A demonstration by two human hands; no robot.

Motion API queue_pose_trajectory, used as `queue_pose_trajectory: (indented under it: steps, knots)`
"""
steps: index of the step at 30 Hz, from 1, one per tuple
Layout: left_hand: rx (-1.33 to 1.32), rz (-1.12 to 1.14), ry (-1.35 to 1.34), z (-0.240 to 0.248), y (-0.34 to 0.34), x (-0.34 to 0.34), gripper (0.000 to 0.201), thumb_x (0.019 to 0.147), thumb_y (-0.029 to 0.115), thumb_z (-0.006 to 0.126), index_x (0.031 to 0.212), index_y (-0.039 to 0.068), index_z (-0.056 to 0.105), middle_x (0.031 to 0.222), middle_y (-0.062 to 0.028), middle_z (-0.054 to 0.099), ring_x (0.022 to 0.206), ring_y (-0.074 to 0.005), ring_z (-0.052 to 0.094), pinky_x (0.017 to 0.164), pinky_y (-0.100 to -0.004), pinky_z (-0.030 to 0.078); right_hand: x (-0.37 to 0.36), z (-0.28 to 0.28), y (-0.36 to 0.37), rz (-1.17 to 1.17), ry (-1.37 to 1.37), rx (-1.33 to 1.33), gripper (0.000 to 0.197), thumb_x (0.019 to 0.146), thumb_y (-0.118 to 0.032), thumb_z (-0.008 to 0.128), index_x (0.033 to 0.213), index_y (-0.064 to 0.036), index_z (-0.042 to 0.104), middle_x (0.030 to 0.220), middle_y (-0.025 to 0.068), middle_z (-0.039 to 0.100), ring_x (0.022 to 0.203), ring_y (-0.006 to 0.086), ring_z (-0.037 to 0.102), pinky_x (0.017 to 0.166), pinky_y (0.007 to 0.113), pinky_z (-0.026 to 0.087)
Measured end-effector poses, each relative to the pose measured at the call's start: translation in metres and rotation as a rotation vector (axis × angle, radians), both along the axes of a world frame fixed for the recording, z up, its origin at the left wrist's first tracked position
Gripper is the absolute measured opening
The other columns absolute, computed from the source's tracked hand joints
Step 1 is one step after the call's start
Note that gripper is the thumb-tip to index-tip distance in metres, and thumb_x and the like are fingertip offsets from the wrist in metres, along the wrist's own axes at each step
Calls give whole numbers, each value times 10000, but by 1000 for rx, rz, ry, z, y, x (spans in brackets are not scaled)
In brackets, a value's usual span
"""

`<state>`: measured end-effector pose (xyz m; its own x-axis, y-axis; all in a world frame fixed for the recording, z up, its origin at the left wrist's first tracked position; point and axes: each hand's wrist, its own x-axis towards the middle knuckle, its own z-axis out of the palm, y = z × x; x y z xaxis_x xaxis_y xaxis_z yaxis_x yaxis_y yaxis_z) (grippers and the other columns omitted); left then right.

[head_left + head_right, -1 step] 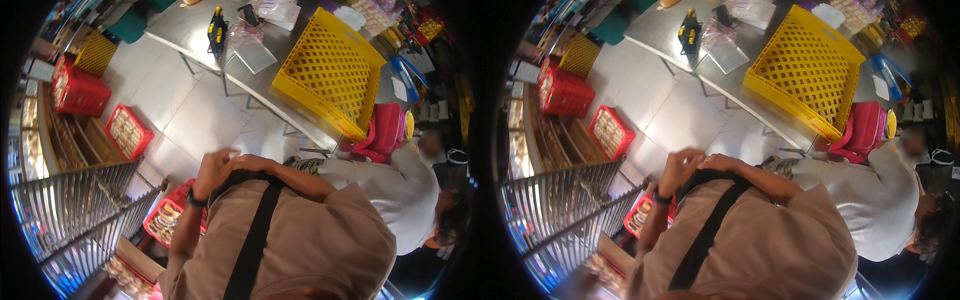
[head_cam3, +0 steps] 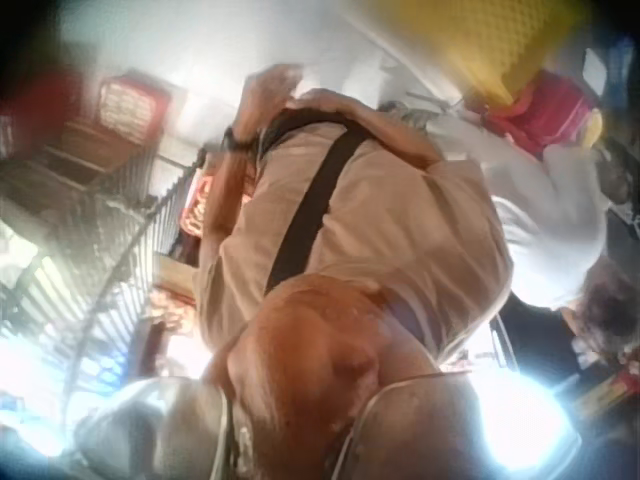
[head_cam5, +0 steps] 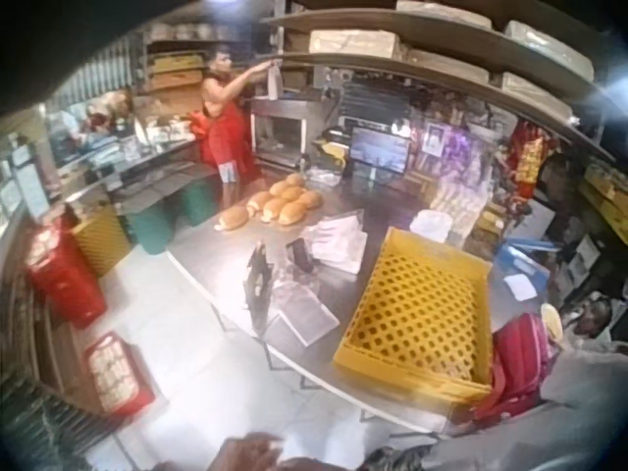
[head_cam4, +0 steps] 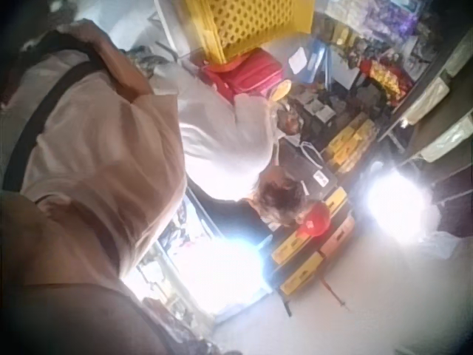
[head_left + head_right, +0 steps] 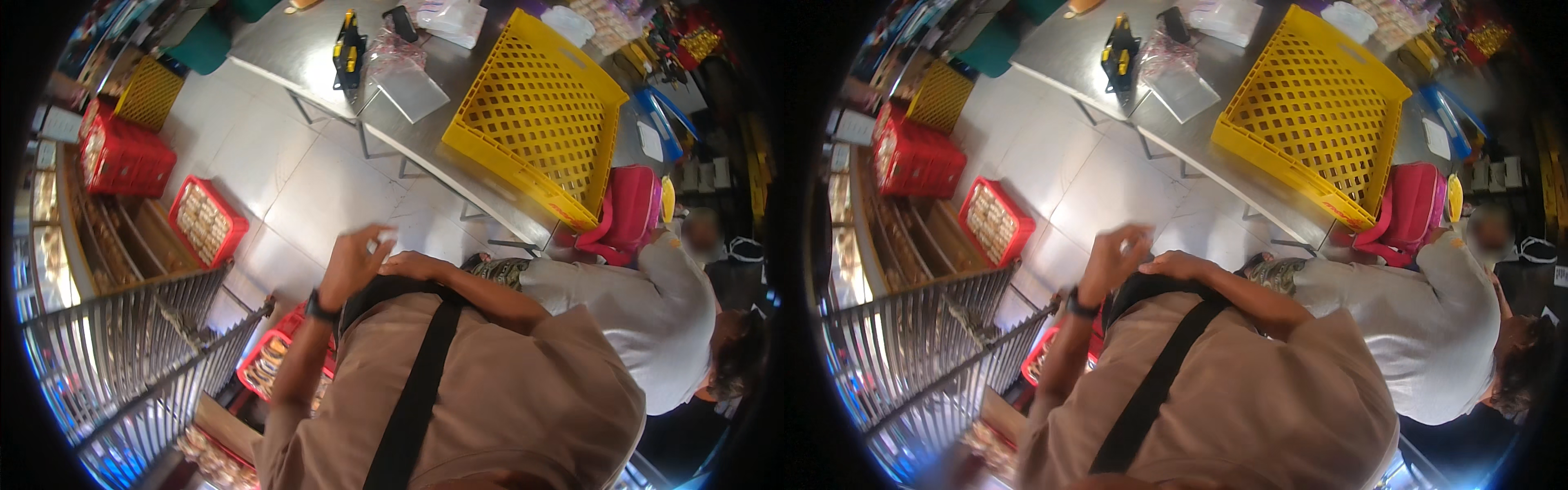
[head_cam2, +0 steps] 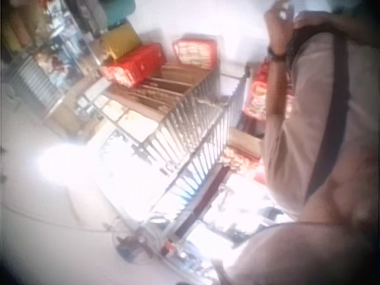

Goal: The person places individual buns into clear plastic bags, seals them using a handheld heat sealer, and places the packaged buns into a yellow basket. The process is repeated for multiple buns.

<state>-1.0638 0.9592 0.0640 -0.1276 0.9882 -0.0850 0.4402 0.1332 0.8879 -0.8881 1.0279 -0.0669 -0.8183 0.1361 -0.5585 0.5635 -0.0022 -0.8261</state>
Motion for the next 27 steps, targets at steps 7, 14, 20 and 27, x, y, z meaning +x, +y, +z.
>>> queue_pose_trajectory:
  steps: [7,14,20,27]
  knots:
    - [403,-130,420,-115,311,-72,284,953,163,562,1196,65,672,1123,-154,693,1096,-361,629,909,-445,508,-36,17,70,-474,-253,217,653,951,-632,504,1107,-33,712,1088,221,701,1005,388,664,885,443,503]
    - [234,-511,561,-178,396,-111,326,869,126,621,1193,100,648,1177,-112,614,1140,-335,541,972,-492,430,-107,41,133,-1004,-151,532,451,887,-339,724,1165,8,648,1008,192,722,947,329,702,848,414,537]
    - [421,-480,428,-169,405,-122,160,820,95,677,980,91,670,961,-93,634,1033,-313,579,889,-462,469,-147,18,254,-1114,-239,1306,450,856,-199,703,1234,12,580,1128,210,643,1056,381,626,927,471,488]
    - [227,-582,306,-107,406,-127,92,797,103,710,859,59,658,1140,-169,606,1108,-372,550,955,-458,452,-139,14,271,-1126,-214,1038,125,807,-169,671,846,-78,596,754,144,643,772,394,633,717,526,478]
